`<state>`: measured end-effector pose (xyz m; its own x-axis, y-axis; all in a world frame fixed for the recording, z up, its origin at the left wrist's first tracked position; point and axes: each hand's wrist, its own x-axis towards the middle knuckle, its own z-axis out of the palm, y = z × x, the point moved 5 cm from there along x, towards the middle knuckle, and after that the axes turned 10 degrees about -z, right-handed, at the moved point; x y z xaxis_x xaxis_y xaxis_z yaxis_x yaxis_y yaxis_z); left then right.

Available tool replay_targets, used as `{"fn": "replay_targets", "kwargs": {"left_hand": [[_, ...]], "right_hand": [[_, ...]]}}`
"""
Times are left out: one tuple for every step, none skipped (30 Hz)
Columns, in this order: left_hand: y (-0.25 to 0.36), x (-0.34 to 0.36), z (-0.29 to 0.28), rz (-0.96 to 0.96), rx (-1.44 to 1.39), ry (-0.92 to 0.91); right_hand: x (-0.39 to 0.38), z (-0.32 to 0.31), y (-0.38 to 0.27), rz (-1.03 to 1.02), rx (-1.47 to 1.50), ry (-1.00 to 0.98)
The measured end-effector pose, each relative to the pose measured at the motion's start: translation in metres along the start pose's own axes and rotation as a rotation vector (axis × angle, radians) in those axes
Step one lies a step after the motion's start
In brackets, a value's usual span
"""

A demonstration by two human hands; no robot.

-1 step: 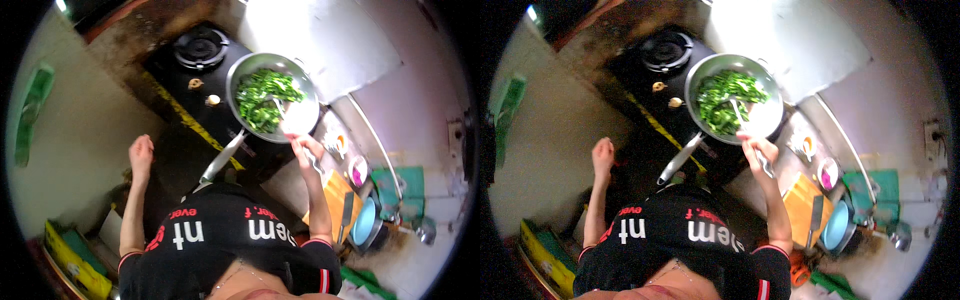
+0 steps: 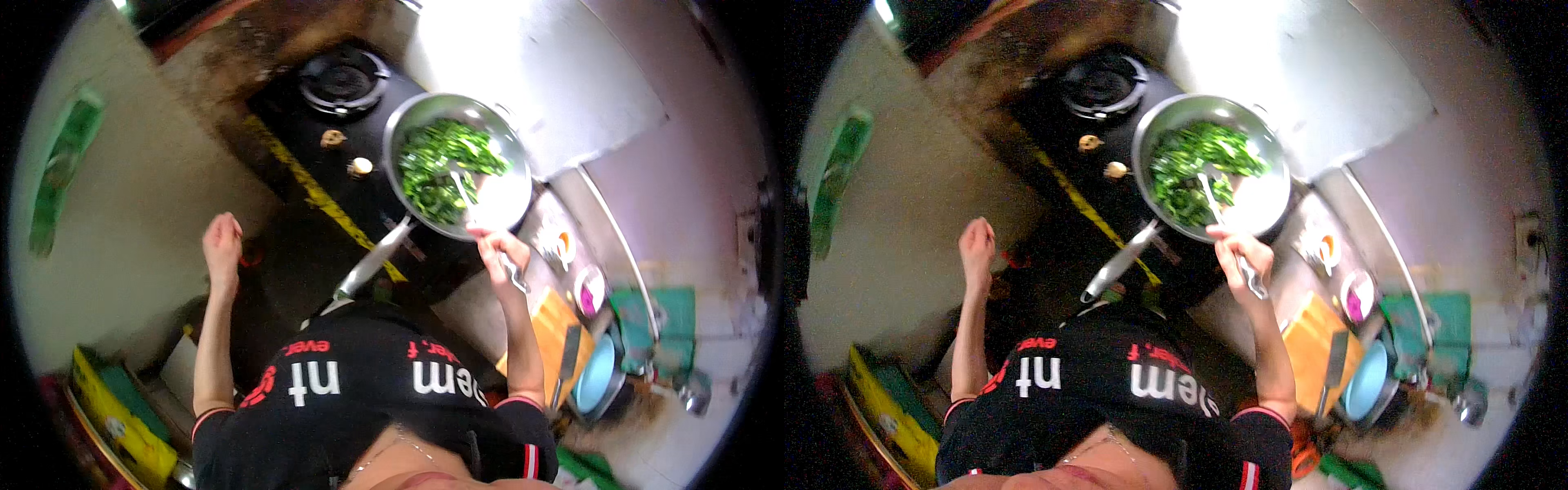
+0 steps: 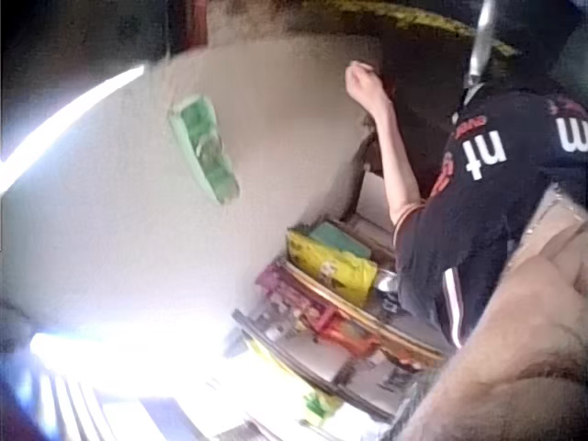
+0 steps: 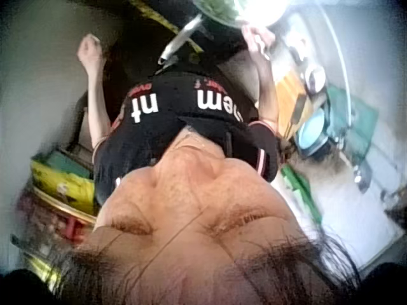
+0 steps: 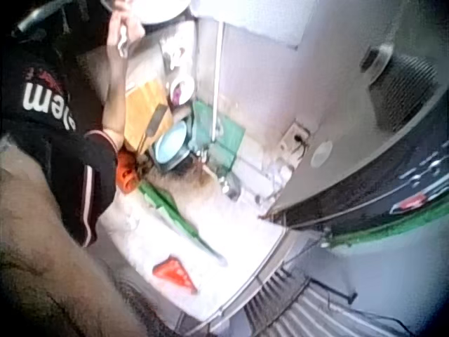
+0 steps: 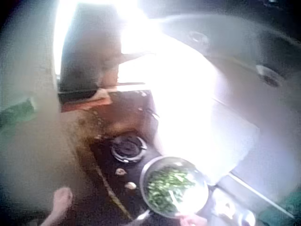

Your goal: The person stir-fries green leafy vegetables in a wok on a gas stove. They add a white powder from a small bowl and a liquid seasoning from a bottle, stirring the vegetables continuously with a spatula to ensure even cooking.

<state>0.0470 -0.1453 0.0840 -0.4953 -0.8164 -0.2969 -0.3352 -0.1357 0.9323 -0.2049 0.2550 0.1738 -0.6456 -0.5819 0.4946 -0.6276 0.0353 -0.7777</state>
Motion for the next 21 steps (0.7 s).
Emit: {"fn": "replay_targets", "kwargs": {"left_hand": [[0.018,-0.001,-0.025,0.029,-0.084,0.058],[0.033,0.001,-0.043,0.079,-0.184,0.126],[0.047,0.006,-0.061,0.134,-0.215,0.203],[0.064,0.004,-0.088,0.185,-0.208,0.283],[0.09,-0.003,-0.119,0.22,-0.191,0.35],[0.109,0.002,-0.138,0.271,-0.215,0.393],[0.128,-0.001,-0.171,0.325,-0.253,0.464],[0.142,-0.01,-0.203,0.366,-0.284,0.524],[0.151,-0.017,-0.227,0.409,-0.31,0.589],[0.161,-0.029,-0.251,0.449,-0.331,0.647],[0.158,-0.017,-0.253,0.441,-0.38,0.652],[0.156,-0.005,-0.252,0.431,-0.427,0.651],[0.166,-0.006,-0.26,0.442,-0.451,0.649],[0.172,0.002,-0.253,0.406,-0.414,0.57],[0.178,0.008,-0.253,0.369,-0.377,0.484],[0.185,0.01,-0.256,0.364,-0.317,0.432],[0.192,0.009,-0.232,0.355,-0.258,0.409],[0.187,0.016,-0.239,0.297,-0.162,0.423],[0.181,0.023,-0.239,0.268,-0.055,0.346],[0.172,0.039,-0.259,0.237,-0.108,0.224],[0.17,0.046,-0.274,0.228,-0.049,0.106]], "right_hand": [[0.003,0.014,-0.002,-0.035,-0.052,-0.041],[0.006,0.02,0.008,-0.077,-0.083,-0.031],[0.01,0.023,0.02,0.017,-0.141,0.008],[0.01,0.031,0.027,-0.016,-0.222,0.017],[-0.003,0.033,0.056,-0.031,-0.074,0.074],[0.002,0.033,0.069,-0.016,-0.023,0.187],[0.01,0.034,0.083,-0.006,0.023,0.292],[0.015,0.04,0.087,-0.012,0.032,0.266],[0.024,0.044,0.094,-0.043,0.058,0.248],[0.029,0.053,0.098,-0.067,0.079,0.234],[0.032,0.048,0.104,-0.08,0.101,0.221],[0.031,0.038,0.114,-0.079,0.036,0.173],[0.026,0.043,0.103,-0.123,0.017,0.117],[0.013,0.036,0.095,-0.144,-0.027,0.072],[0.008,0.03,0.097,-0.078,0.006,0.036],[0.018,0.03,0.054,-0.021,-0.125,0.025],[0.017,0.012,0.042,0.197,-0.232,0.007],[0.027,0.008,0.02,0.17,-0.303,0.04],[0.028,-0.005,0.034,0.012,-0.408,0.117],[0.042,-0.011,0.037,0.012,-0.393,0.167],[0.047,-0.014,0.047,0.115,-0.342,0.226]]}}
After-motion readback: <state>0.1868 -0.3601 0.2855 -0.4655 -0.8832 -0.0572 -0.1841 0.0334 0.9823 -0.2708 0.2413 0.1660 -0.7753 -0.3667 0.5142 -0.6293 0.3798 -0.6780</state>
